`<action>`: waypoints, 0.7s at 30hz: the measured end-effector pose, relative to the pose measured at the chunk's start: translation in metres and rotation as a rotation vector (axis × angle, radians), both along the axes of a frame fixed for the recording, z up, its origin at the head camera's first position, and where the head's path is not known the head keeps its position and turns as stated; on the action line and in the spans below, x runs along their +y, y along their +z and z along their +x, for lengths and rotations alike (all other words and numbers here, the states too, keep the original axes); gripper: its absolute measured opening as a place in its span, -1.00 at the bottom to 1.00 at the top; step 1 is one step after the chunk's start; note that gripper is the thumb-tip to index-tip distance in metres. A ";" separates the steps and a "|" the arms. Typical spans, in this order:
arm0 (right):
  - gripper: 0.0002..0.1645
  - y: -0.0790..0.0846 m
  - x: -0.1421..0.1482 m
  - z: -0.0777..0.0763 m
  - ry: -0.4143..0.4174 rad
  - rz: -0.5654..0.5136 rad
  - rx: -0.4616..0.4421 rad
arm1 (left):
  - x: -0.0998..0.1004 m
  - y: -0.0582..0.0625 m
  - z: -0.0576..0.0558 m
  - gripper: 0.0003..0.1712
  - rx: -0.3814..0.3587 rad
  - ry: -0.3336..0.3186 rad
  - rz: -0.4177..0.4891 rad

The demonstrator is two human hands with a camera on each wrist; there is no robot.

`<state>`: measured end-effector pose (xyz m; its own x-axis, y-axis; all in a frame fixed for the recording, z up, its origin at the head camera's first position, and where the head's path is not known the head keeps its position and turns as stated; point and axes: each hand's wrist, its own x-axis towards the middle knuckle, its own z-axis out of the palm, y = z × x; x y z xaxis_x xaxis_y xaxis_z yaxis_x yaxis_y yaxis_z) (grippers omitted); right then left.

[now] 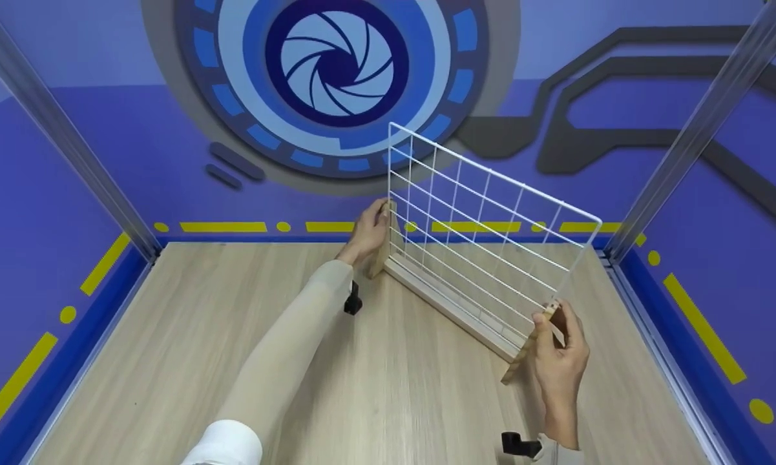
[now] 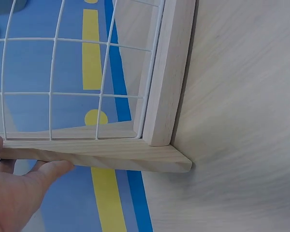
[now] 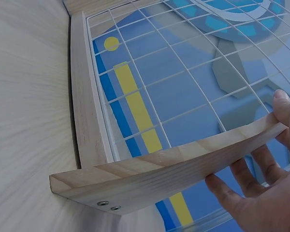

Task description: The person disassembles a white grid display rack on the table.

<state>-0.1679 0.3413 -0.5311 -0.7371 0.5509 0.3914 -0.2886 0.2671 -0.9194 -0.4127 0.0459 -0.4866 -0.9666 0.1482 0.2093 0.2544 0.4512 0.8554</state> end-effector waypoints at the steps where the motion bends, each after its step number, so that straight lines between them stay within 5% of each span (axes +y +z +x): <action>1: -0.46 -0.002 0.002 -0.001 -0.006 -0.011 -0.004 | 0.001 -0.001 0.000 -0.55 -0.001 -0.007 0.003; 13: -0.49 0.010 0.000 0.013 0.005 -0.049 0.059 | 0.011 -0.002 0.001 -0.57 0.034 -0.058 -0.002; 21: -0.48 0.004 0.008 0.013 -0.021 -0.071 0.082 | 0.021 -0.005 0.002 -0.55 0.012 -0.044 0.034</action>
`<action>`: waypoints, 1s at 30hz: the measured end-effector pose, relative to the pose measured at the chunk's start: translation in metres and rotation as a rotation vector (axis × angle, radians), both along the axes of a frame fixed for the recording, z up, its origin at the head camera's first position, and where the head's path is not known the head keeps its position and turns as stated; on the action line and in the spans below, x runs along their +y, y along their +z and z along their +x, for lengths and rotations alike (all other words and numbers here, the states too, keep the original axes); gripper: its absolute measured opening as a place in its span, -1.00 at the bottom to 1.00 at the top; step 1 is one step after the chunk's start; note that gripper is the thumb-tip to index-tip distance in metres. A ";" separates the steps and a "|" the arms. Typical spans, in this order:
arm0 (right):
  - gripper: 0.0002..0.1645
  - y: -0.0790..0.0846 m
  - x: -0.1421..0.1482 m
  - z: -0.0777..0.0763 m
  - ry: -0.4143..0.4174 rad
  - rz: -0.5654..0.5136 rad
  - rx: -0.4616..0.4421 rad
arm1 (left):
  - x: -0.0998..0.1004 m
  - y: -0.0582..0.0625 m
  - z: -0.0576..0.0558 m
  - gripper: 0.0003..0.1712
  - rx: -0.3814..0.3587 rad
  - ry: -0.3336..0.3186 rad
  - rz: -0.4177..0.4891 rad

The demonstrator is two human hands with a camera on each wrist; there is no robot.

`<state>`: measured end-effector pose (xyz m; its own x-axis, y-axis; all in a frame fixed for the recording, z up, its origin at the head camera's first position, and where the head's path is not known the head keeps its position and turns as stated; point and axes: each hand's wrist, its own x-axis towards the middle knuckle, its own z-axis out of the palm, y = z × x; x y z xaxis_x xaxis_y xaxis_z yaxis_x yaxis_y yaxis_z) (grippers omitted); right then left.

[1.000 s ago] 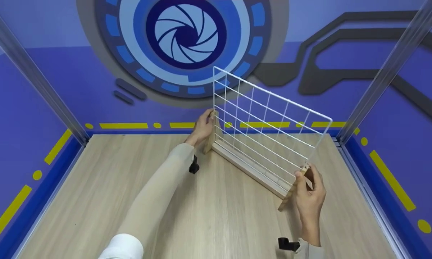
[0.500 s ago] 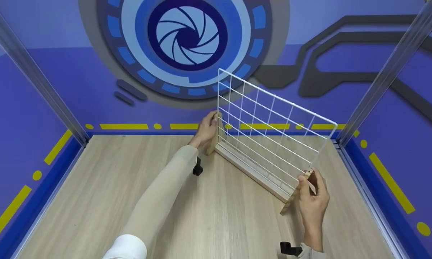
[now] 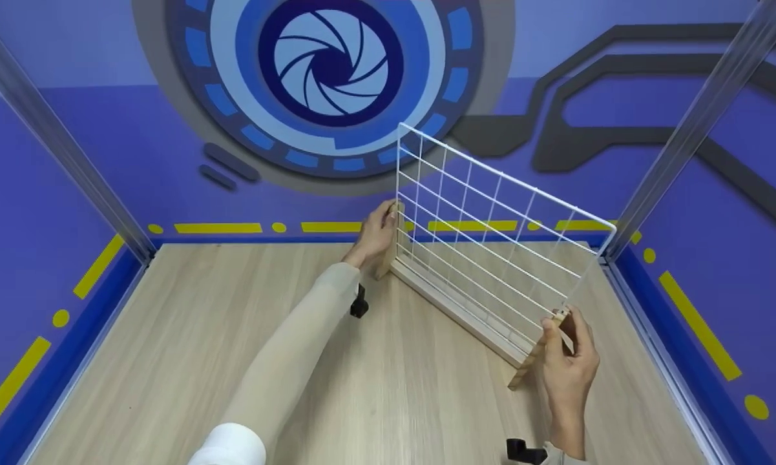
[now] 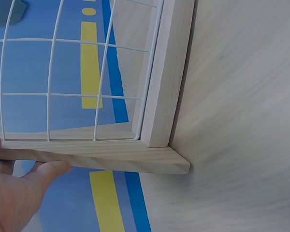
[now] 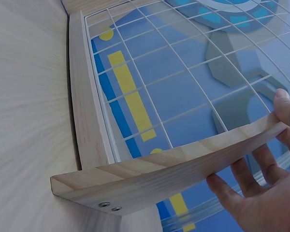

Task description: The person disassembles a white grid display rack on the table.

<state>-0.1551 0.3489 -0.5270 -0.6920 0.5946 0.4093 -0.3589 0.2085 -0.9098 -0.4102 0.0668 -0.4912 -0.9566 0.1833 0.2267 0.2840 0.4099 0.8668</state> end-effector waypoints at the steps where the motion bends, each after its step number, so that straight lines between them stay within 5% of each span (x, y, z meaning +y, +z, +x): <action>1: -0.47 0.000 0.001 0.000 -0.005 0.007 -0.001 | 0.001 0.000 0.000 -0.56 -0.002 0.006 0.006; 20: -0.49 -0.002 0.009 0.008 0.007 -0.046 0.087 | 0.025 0.002 0.001 -0.56 -0.019 0.003 0.019; 30: -0.49 -0.001 0.007 0.007 -0.013 -0.019 0.055 | 0.018 0.006 0.001 -0.54 -0.013 -0.039 -0.029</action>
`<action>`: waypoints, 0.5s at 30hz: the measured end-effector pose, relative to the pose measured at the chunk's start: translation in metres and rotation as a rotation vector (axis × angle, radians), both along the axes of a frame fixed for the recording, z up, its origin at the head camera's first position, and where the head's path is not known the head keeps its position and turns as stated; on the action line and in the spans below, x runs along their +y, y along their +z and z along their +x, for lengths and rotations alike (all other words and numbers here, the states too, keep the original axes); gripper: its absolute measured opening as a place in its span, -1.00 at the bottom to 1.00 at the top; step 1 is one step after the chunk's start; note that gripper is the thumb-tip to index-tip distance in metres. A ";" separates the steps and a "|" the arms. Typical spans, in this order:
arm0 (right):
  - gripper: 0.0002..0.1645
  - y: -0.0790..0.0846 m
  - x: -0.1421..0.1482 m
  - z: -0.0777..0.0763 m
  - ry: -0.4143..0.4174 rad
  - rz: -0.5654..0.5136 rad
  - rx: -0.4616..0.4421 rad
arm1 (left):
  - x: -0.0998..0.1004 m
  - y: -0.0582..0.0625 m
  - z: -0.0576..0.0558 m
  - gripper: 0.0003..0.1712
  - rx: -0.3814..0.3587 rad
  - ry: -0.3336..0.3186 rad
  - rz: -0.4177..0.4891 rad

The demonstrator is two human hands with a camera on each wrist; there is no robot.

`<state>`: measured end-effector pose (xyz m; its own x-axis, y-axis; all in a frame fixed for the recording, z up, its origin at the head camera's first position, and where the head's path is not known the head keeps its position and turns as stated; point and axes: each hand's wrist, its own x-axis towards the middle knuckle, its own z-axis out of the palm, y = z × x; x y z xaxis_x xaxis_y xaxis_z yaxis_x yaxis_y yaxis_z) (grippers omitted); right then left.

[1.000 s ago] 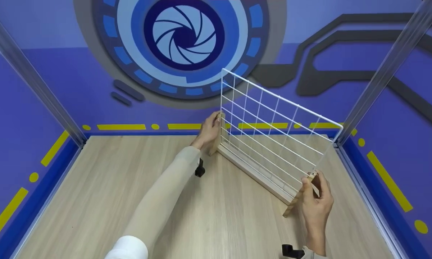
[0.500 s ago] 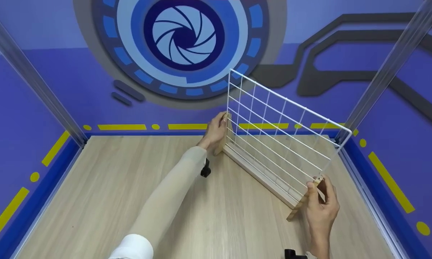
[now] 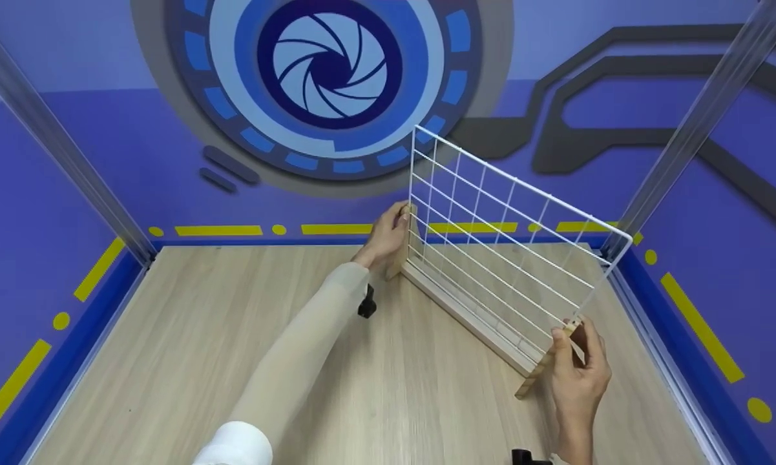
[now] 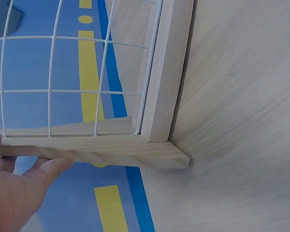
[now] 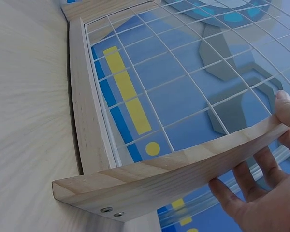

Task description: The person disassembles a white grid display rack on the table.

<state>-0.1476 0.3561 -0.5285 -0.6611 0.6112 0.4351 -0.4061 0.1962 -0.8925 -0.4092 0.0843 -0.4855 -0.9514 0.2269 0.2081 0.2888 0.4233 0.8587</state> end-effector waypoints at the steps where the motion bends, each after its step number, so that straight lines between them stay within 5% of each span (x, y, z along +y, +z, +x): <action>1: -0.49 0.000 0.000 0.000 0.001 0.005 -0.005 | -0.001 0.001 0.001 -0.53 -0.001 -0.003 -0.002; 9: -0.48 -0.016 0.012 -0.008 -0.014 -0.008 -0.011 | -0.012 0.011 0.010 -0.47 0.043 -0.042 0.016; 15: -0.48 -0.017 0.015 -0.009 -0.003 0.011 0.009 | -0.014 0.018 0.031 -0.36 0.115 0.011 0.003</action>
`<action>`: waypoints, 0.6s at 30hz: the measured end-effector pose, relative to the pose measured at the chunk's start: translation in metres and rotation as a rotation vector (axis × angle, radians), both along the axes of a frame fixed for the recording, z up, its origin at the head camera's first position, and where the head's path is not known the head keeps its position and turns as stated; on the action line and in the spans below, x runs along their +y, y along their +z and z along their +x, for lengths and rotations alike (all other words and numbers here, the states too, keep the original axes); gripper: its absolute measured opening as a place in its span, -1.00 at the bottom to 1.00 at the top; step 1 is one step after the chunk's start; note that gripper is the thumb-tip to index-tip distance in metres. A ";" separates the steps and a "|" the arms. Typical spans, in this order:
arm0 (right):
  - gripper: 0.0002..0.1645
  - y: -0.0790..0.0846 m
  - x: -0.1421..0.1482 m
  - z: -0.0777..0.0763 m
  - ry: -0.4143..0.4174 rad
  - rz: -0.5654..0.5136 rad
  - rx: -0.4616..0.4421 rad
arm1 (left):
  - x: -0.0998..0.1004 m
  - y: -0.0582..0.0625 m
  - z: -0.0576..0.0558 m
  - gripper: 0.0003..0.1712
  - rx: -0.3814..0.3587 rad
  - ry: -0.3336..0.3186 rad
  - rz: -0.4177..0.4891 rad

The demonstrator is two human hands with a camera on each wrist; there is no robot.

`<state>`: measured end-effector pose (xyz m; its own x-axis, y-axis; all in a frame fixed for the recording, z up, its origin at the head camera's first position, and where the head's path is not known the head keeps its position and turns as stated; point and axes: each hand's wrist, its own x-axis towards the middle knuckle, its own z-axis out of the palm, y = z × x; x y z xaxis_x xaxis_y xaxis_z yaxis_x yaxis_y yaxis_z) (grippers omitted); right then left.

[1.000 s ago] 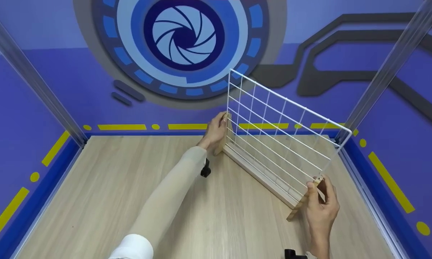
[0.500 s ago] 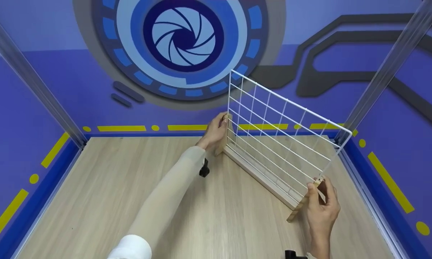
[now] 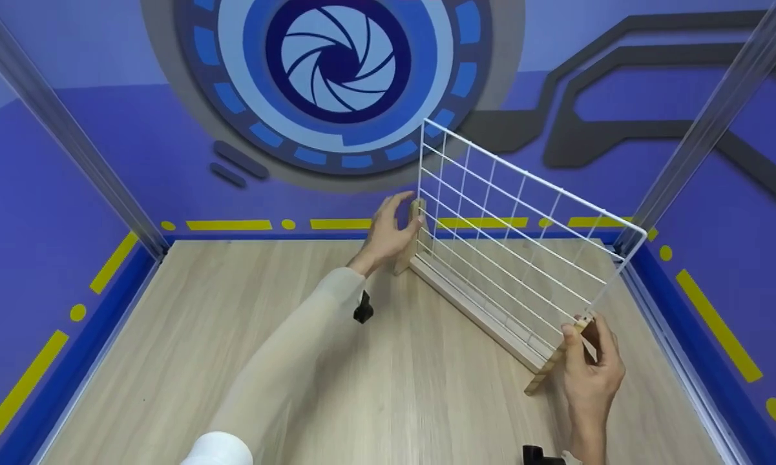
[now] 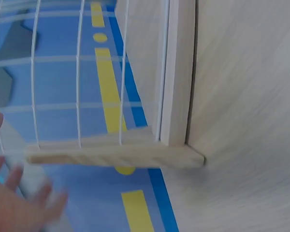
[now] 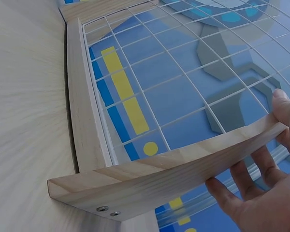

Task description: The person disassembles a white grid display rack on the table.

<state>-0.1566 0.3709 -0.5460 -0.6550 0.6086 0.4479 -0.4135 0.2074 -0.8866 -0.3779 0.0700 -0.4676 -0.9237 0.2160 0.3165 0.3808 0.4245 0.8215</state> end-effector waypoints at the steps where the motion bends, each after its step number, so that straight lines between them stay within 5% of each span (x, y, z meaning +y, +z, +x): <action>1: -0.48 0.001 0.000 0.000 -0.003 0.015 0.001 | 0.000 0.001 0.004 -0.34 0.012 0.012 0.005; 8: -0.49 0.004 0.000 -0.001 -0.019 0.059 -0.001 | 0.008 0.006 0.021 -0.32 0.132 0.015 0.019; 18: -0.48 -0.002 -0.003 -0.006 -0.051 0.037 -0.046 | 0.038 -0.006 0.053 -0.28 0.178 -0.069 0.032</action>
<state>-0.1629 0.3680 -0.5476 -0.6444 0.6251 0.4404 -0.3603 0.2598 -0.8959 -0.3246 0.1080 -0.4738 -0.8359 0.2640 0.4812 0.5484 0.3675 0.7511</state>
